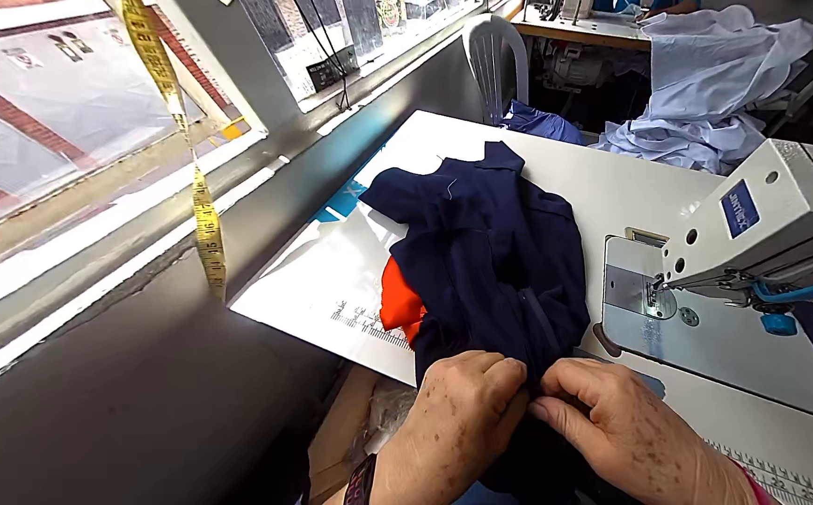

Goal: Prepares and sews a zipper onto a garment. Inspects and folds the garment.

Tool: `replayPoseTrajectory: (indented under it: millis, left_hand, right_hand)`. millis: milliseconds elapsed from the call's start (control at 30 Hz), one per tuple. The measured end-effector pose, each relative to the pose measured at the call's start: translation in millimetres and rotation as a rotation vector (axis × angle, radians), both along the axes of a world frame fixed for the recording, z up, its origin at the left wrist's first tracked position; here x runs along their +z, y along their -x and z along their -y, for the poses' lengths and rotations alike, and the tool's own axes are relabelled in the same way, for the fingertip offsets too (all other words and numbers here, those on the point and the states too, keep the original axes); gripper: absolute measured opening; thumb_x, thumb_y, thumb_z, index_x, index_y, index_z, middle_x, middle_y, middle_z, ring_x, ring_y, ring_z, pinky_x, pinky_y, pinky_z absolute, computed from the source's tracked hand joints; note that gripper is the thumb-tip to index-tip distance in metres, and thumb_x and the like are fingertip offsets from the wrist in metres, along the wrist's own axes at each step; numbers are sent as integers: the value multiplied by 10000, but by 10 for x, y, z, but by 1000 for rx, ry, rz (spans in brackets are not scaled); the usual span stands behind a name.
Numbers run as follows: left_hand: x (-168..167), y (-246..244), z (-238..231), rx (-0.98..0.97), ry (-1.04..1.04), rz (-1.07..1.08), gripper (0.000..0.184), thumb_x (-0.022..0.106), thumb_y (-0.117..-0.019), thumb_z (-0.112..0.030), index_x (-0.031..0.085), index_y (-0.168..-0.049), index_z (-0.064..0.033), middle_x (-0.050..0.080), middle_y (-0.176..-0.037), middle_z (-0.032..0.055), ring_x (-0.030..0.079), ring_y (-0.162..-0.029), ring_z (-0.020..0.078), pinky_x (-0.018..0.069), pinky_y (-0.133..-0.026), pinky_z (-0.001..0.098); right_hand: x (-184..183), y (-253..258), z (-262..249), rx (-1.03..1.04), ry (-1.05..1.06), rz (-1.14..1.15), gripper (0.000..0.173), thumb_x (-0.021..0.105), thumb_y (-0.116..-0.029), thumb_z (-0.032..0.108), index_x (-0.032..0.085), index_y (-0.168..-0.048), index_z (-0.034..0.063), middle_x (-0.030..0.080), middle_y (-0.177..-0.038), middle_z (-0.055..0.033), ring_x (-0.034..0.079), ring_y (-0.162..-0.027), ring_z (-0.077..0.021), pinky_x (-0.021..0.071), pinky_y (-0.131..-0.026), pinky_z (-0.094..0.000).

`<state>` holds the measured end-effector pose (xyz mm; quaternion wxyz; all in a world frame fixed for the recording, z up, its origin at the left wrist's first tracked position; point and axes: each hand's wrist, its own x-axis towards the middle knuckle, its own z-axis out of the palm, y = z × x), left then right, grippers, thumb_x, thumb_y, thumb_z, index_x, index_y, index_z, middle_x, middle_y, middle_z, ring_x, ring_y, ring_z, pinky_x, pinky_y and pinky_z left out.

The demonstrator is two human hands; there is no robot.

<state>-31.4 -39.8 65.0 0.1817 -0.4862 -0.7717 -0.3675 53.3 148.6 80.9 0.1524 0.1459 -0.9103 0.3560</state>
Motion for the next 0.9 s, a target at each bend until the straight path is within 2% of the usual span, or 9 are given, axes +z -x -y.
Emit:
replayPoseTrajectory:
  millis: [133,200,300,400,467,567,667,800,900]
  left_hand:
    - [71,-59,-18,112,88,-162,253,602,-886,-218,570,-646,-142,633,-716,37,625,-676,177,489,-565,293]
    - [91,-56,-4,99,140,-191,289,594,-895,-246,560,-627,-143,611,-673,32,610,-621,180,470,-527,302]
    - [99,-21,68,4,192,-102,231,577,-918,-188,654,-714,-113,680,-720,42,678,-661,179,547,-572,306]
    - [31,-3,67,0,154,-110,180,535,-867,-122,669,-747,-116,715,-782,44,694,-731,184,558,-629,302]
    - [-48,18,28,-5,58,-105,190,520,-877,-99,613,-713,-124,661,-716,34,642,-700,177,517,-627,285]
    - [-187,37,-59,-188,-319,312,214,483,-906,-19,562,-711,-58,563,-667,43,576,-686,89,472,-651,185]
    - [-170,-94,-190,-331,-756,932,285,488,-909,-20,672,-715,-118,634,-706,-69,607,-725,-36,494,-683,140]
    - [-177,-183,-218,-428,-1070,1292,256,567,-915,-88,740,-745,-169,683,-731,-70,648,-731,-17,526,-675,160]
    - [-206,-260,-170,-647,-1351,1468,168,613,-947,-119,772,-895,-126,754,-881,5,715,-869,56,575,-796,219]
  right_hand:
    - [138,-20,97,-69,-208,-41,377,762,-778,446,669,-848,88,643,-703,-32,642,-604,-149,521,-520,-298]
    - [116,11,142,-68,-260,-83,231,725,-799,299,673,-852,80,626,-664,-37,637,-559,-165,511,-478,-309]
    - [70,45,129,-53,-343,-157,123,625,-875,168,703,-828,85,637,-651,-34,655,-570,-168,517,-485,-305]
    - [84,25,176,-78,-433,-197,135,589,-797,75,719,-764,81,661,-693,-51,668,-602,-191,523,-489,-314]
    - [64,55,234,-67,-401,-239,152,572,-775,57,631,-640,93,623,-632,-47,639,-572,-185,487,-471,-312]
    - [28,195,235,96,28,-168,209,536,-835,15,603,-643,68,579,-599,-31,587,-582,-109,452,-529,-228]
    - [-72,327,232,256,588,4,221,478,-868,-36,595,-686,11,559,-606,-7,522,-576,13,410,-543,-125]
    - [-217,298,242,341,1181,151,224,519,-968,76,672,-815,131,547,-635,120,496,-595,92,388,-551,-83]
    - [-140,229,287,468,1836,164,120,647,-931,118,763,-910,134,657,-667,76,625,-599,17,488,-551,-132]
